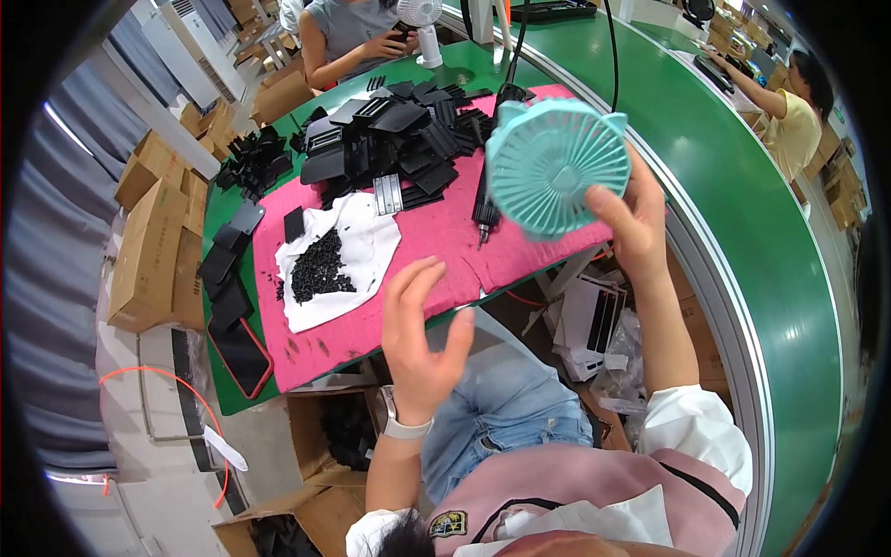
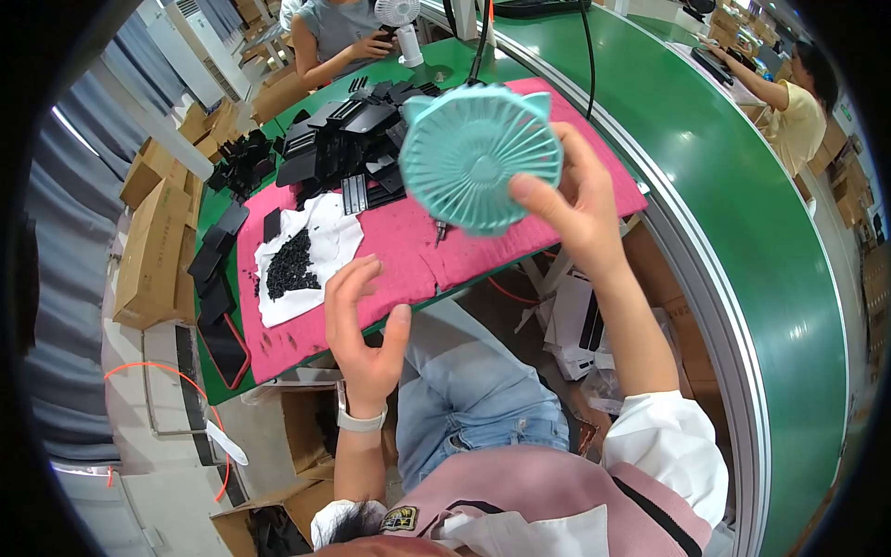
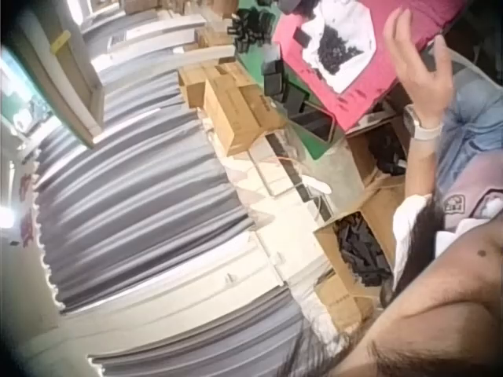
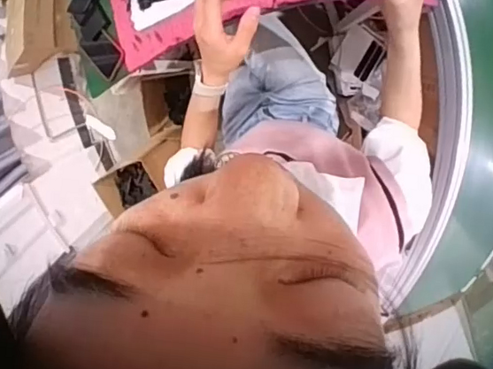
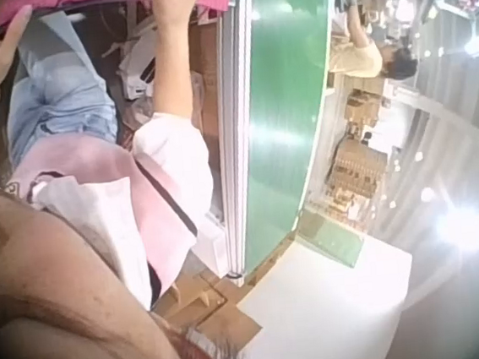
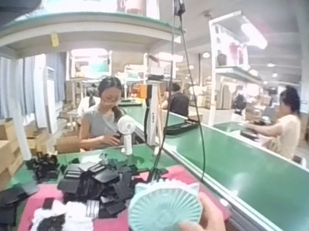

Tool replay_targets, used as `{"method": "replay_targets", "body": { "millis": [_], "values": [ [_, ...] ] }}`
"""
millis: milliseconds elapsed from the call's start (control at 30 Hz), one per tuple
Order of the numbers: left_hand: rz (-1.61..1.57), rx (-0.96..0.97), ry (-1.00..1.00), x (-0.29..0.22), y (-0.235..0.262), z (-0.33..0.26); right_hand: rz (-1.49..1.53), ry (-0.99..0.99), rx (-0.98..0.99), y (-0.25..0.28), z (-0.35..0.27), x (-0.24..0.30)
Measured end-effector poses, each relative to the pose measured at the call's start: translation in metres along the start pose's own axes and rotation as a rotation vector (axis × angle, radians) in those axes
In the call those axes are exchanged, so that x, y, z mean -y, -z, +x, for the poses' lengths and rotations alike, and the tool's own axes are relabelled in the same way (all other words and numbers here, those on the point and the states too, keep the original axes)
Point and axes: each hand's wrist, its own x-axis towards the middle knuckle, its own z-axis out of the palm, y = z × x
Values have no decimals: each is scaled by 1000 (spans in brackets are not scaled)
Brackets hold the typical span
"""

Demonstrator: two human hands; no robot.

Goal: Assembling small black plastic components using an electric screwdriver and screws at a workbench.

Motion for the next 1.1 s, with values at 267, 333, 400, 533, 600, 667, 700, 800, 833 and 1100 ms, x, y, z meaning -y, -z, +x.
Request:
{"method": "replay_targets", "body": {
  "millis": [267,333,400,533,600,667,700,800,833,1100],
  "values": [
    [322,-118,128,45,8,-21,-176,-47,-125,90,33,-71],
    [389,-20,110,45,7,-19,-256,-119,-166,101,36,-77],
    [441,-5,97,45,3,-20,-297,-112,-162,110,38,-92],
    [511,1,73,45,0,-17,-189,-179,-226,106,36,-99],
    [519,20,63,45,-3,-16,-155,-178,-242,106,35,-98],
    [533,20,83,45,-6,-16,-135,-162,-259,107,36,-98],
    [549,26,85,45,-7,-16,-151,-180,-264,106,36,-97],
    [572,23,82,45,-9,-16,-173,-202,-277,109,35,-98],
    [572,30,83,46,-10,-16,-182,-203,-277,110,35,-100],
    [590,4,67,47,-7,-12,-289,-196,-365,108,31,-102]
  ]
}}
